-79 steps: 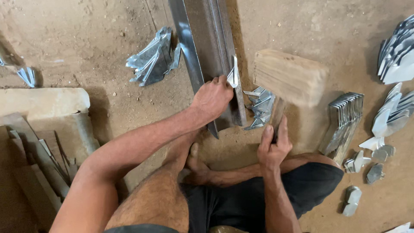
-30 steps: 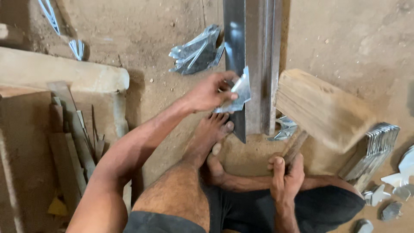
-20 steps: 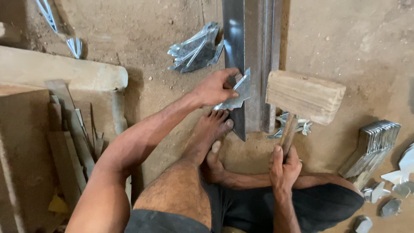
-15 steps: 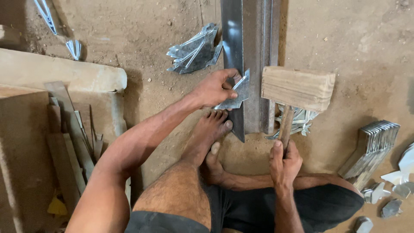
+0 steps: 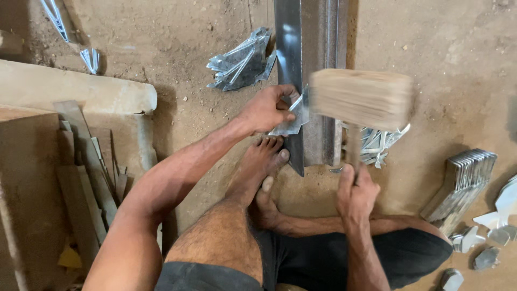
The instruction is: The person sits on the ground and bends small flat metal pieces one at a time over the edge of a heavy metal beam, holding each piece in place with one hand and striking it with a wooden mallet held in the other hand. Finished pieces are set aside in a pile and a new piece is taken from a stack.
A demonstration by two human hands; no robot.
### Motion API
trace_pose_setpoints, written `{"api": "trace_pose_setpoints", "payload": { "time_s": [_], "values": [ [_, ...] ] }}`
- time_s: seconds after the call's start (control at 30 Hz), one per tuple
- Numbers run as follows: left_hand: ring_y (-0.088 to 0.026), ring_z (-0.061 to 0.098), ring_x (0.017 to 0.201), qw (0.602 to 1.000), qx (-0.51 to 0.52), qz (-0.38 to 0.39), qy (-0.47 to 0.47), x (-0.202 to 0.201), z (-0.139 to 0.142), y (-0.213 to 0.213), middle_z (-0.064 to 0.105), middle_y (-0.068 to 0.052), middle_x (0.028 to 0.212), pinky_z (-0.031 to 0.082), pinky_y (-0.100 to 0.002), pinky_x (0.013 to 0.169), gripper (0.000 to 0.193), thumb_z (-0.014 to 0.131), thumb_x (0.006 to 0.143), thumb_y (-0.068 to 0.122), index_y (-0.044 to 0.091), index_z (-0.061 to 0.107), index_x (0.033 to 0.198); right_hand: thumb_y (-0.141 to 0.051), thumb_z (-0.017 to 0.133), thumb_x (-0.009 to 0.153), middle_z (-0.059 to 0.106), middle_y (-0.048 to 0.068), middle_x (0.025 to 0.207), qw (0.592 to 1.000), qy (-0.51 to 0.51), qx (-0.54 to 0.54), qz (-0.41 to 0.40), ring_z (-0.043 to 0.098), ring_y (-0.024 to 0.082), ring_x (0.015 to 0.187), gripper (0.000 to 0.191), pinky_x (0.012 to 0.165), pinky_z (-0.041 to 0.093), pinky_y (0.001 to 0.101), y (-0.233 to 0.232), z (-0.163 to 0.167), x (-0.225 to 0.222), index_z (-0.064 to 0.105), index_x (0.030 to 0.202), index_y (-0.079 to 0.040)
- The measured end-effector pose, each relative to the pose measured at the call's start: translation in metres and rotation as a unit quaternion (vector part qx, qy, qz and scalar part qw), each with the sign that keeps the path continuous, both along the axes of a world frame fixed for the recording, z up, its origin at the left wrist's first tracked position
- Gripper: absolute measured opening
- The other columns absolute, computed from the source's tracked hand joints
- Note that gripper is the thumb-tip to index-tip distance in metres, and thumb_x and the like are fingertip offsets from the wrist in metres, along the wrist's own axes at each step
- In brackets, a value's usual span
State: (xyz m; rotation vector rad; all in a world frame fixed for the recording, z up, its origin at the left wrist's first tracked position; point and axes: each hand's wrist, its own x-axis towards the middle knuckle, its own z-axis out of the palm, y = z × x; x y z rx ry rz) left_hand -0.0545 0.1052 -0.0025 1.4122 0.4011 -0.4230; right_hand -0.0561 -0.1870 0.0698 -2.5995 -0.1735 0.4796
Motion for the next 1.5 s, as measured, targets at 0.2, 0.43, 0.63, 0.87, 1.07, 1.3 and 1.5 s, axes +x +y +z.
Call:
{"api": "trace_pose_setpoints", "payload": {
  "time_s": [0.2,0.43,0.63,0.87,1.07,1.3,1.5],
  "values": [
    [-0.016,0.071,0.061,0.998,-0.028,0.023,0.043,0.000,0.007,-0.002,0.074,-0.012,0.075,0.056,-0.035,0.053,0.033,0.070,0.084,-0.005,0.005,0.062,0.115,-0.031,0.054,0.111,0.058,0.007,0.067,0.978,-0.034,0.186,-0.084,0.055,0.013,0.057,0.037,0.053,0.045,0.0304,-0.025,0.003,-0.025,0.061,0.088,-0.003],
    [-0.012,0.073,0.066,0.999,0.026,-0.010,0.037,0.002,0.022,0.002,0.078,-0.008,0.078,0.055,-0.034,0.060,0.029,0.072,0.086,0.002,0.005,0.063,0.114,-0.057,0.053,0.100,0.054,0.009,0.071,0.790,0.020,0.599,-0.129,0.049,0.017,0.050,0.051,0.046,0.044,0.0285,-0.059,0.033,-0.037,0.059,0.104,-0.006],
    [-0.013,0.068,0.069,0.996,0.084,-0.012,0.020,0.001,0.013,0.000,0.078,-0.005,0.081,0.052,-0.034,0.064,0.033,0.076,0.085,0.005,0.010,0.065,0.115,-0.054,0.044,0.105,0.053,0.004,0.065,0.985,-0.020,0.162,0.051,0.050,0.014,0.051,0.050,0.047,0.042,0.0282,-0.041,-0.024,-0.020,0.059,0.089,-0.009],
    [-0.010,0.066,0.071,0.997,0.074,0.011,0.004,-0.004,0.002,-0.005,0.078,-0.007,0.080,0.051,-0.032,0.065,0.025,0.077,0.086,0.007,0.008,0.066,0.108,-0.058,0.035,0.106,0.054,0.001,0.060,0.843,-0.044,0.524,-0.112,0.049,0.010,0.047,0.060,0.043,0.041,0.0270,-0.047,-0.012,-0.030,0.059,0.081,-0.010],
    [-0.009,0.068,0.078,0.997,0.063,0.043,-0.032,-0.006,-0.007,-0.006,0.077,-0.006,0.086,0.053,-0.031,0.070,0.026,0.078,0.082,0.004,0.007,0.065,0.104,-0.056,0.042,0.107,0.056,0.007,0.063,0.949,0.056,0.298,-0.084,0.052,0.014,0.052,0.061,0.044,0.042,0.0299,-0.029,-0.033,-0.021,0.061,0.080,-0.005],
    [-0.010,0.064,0.085,0.989,0.061,0.071,-0.119,-0.011,-0.024,-0.013,0.067,-0.001,0.088,0.057,-0.030,0.082,0.022,0.081,0.084,0.006,0.006,0.062,0.096,-0.065,0.034,0.105,0.055,0.000,0.064,0.763,0.081,0.618,-0.170,0.050,0.011,0.052,0.065,0.043,0.040,0.0280,-0.036,-0.049,-0.026,0.061,0.086,-0.009],
    [-0.007,0.061,0.086,0.985,0.045,0.089,-0.141,-0.012,-0.021,-0.009,0.063,0.003,0.088,0.055,-0.029,0.080,0.020,0.081,0.085,0.009,0.008,0.063,0.095,-0.064,0.035,0.103,0.048,0.003,0.055,0.925,0.173,0.241,-0.237,0.044,0.016,0.042,0.065,0.036,0.034,0.0352,-0.035,-0.057,0.000,0.054,0.078,-0.007]
  ]
}}
